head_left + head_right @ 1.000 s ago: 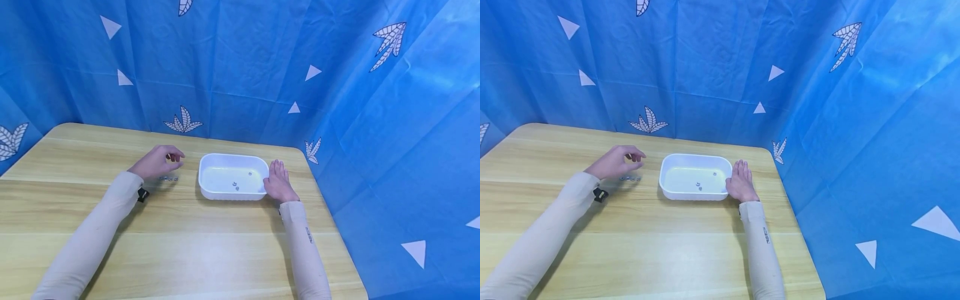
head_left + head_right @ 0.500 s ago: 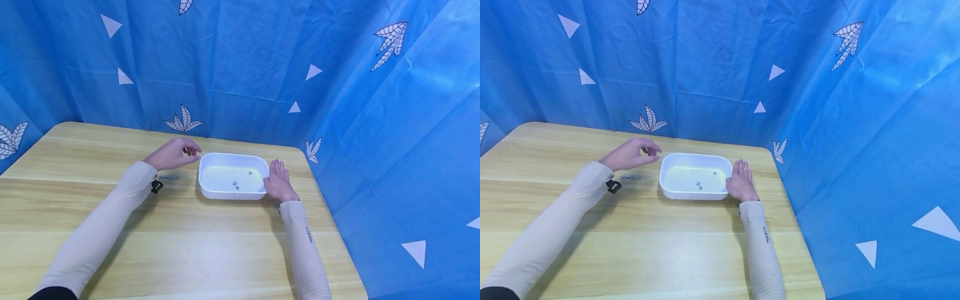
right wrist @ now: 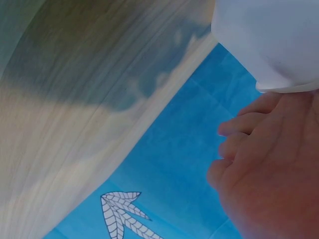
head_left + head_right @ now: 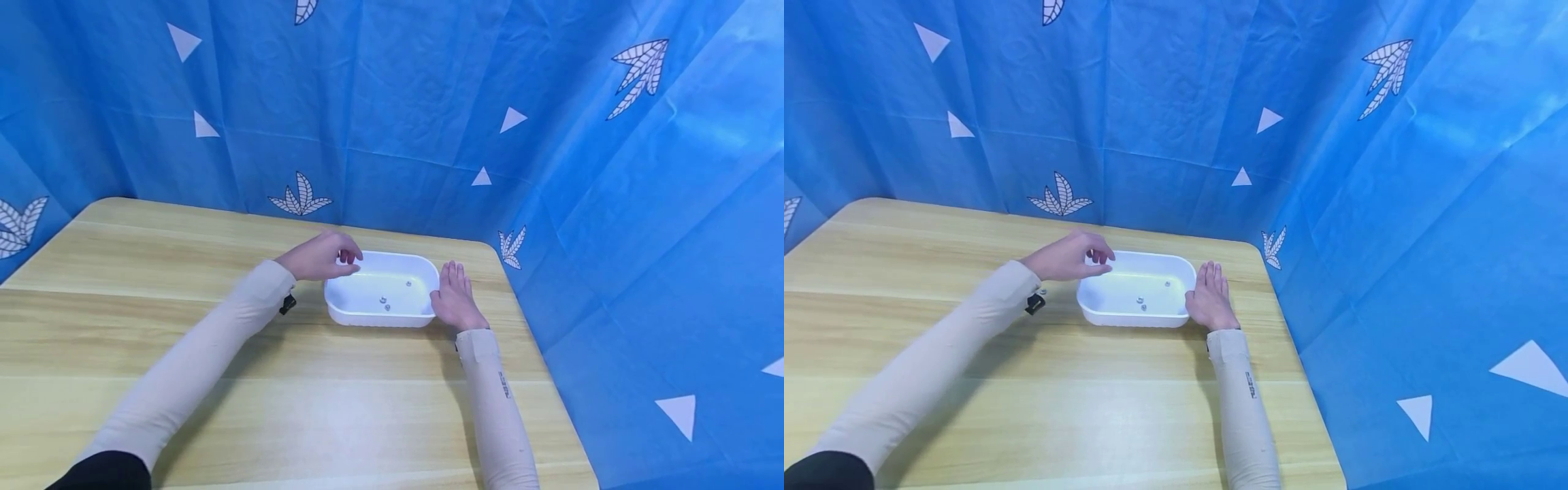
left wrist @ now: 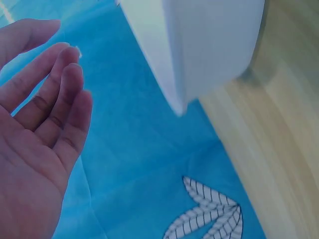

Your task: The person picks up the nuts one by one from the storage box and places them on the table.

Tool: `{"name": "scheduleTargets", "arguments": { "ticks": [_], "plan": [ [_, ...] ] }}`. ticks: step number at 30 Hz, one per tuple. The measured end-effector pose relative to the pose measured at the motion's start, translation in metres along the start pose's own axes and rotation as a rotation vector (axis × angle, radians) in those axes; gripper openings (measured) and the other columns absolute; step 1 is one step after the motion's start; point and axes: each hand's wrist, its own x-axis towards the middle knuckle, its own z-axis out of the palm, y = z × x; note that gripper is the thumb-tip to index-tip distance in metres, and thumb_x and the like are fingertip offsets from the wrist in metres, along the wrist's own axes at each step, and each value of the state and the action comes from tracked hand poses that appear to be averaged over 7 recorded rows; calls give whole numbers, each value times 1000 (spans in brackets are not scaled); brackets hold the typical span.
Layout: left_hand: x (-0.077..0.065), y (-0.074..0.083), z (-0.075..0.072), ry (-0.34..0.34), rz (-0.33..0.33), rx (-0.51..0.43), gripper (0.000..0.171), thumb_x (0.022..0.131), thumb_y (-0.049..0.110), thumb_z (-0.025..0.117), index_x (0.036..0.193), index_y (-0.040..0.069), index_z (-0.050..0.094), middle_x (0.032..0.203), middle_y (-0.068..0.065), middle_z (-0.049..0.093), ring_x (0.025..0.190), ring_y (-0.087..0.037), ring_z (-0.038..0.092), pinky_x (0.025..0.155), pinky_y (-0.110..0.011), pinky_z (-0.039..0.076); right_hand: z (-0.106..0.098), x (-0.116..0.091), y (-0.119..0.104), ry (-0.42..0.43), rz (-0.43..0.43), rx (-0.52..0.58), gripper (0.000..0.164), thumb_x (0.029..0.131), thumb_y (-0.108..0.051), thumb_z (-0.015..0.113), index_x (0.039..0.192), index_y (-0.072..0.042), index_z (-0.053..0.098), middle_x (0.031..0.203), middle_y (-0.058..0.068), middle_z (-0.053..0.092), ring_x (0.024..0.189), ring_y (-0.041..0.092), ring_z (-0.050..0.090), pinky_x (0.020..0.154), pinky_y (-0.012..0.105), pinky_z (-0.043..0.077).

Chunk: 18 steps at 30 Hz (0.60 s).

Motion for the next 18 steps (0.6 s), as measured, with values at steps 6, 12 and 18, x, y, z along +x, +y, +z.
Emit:
{"name": "scheduleTargets", "arguments": {
  "ticks": [6, 12, 18],
  "plan": [
    [9, 6, 18, -64, 6, 4, 25, 95, 18, 74, 116, 4, 76, 101, -4, 74, 90, -17, 64, 83, -30, 59, 1, 1, 0, -4, -1, -5, 73, 105, -27, 32, 162, 8, 1, 173, 25, -7, 161, 42, -10, 132, 58, 0],
    [16, 14, 29, -108, 5, 19, 24, 94, 16, 74, 116, 5, 76, 99, -4, 75, 88, -15, 64, 82, -29, 58, 1, 2, 0, 0, 7, -3, 74, 105, -28, 33, 162, 7, 3, 173, 24, -5, 162, 41, -9, 133, 57, 1],
    [24, 15, 40, -168, -16, 18, 26, 95, 17, 74, 118, 5, 76, 101, -5, 75, 88, -15, 65, 85, -30, 59, 0, 1, 1, -12, 14, 2, 74, 105, -29, 32, 162, 7, 2, 173, 23, -9, 162, 41, -11, 132, 57, -1]
  ]
}}
